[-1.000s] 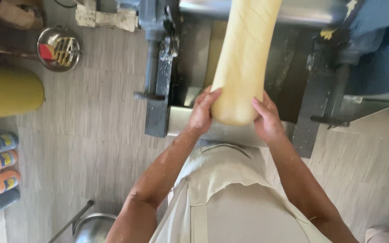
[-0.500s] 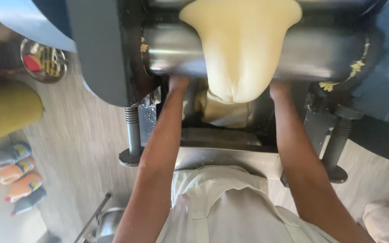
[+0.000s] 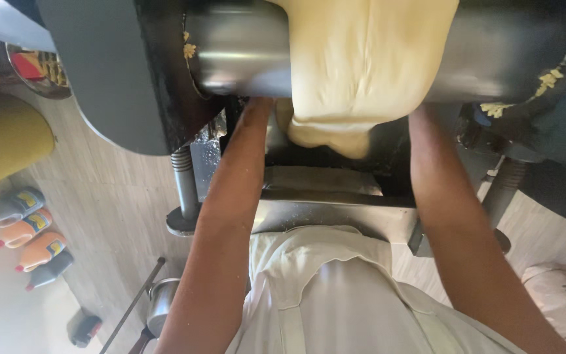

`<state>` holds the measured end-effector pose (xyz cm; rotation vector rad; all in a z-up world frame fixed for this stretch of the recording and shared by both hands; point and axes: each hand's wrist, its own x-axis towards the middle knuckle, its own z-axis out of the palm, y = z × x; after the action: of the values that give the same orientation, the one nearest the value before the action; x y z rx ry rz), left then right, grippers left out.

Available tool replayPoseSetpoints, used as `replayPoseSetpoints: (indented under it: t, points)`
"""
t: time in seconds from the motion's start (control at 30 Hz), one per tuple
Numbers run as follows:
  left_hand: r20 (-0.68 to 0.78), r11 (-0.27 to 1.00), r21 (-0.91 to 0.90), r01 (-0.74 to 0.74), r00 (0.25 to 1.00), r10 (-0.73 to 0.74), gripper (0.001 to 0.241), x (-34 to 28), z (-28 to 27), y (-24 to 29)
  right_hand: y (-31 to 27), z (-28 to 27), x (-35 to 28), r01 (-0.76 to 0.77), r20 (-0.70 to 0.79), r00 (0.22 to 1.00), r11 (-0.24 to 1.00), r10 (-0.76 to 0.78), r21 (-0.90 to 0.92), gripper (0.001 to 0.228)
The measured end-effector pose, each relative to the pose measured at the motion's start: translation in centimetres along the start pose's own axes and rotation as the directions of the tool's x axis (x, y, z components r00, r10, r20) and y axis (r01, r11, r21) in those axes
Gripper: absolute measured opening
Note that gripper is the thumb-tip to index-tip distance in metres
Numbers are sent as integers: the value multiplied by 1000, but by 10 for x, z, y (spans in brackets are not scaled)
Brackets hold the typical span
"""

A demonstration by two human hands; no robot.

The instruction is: The person feeds a large mass of dough into a mechanical dough sheeter, guiding it through the rollers with both hands. The dough is repeatedly folded and passed through the machine to flatten and smooth it. The person maintains a steady rhythm, ensuring the dough does not tear or jam the rollers.

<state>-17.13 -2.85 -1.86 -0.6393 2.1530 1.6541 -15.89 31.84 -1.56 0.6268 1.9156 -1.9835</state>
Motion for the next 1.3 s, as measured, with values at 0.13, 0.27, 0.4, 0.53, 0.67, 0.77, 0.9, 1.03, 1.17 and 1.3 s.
replayPoseSetpoints:
  t: [0.13,0.27,0.4,0.53,0.67,0.77,0.9,1.03,1.17,1.3]
  points:
    - [137,988,35,150,979,-153,42,-77,12,33,6,6,-57,-37,5,999,999,37,33,55]
    - [158,944,-244,220,970,-185,47,-171,0,63,-25,16,-149,-38,-10,999,996,39,84,55]
    - [117,876,-415,246,969,-217,53,-225,-20,95,-84,32,-224,57,13,998,982,-60,182,54]
    - [98,731,-674,104,994,-51,56,-251,-46,108,-123,29,-271,173,-6,985,977,-174,121,66]
    - [-135,839,-533,-111,990,46,70,-245,-70,116,-116,14,-270,344,20,934,915,-356,210,93]
    - [-61,875,-438,-207,978,200,91,-210,-61,98,-79,0,-198,223,-29,971,863,-236,454,100]
    - [310,861,-500,-95,908,280,110,-120,-22,70,-42,-1,-106,364,50,918,884,-394,294,90]
    - [447,605,-793,67,740,503,109,-96,5,44,-25,19,-74,167,214,954,966,-208,198,85]
    - [482,750,-655,95,816,318,105,-120,2,59,-53,22,-106,81,246,957,955,-155,286,81]
    - [393,898,-424,-115,870,297,97,-166,-18,128,-133,36,-149,72,281,939,909,-201,410,77]
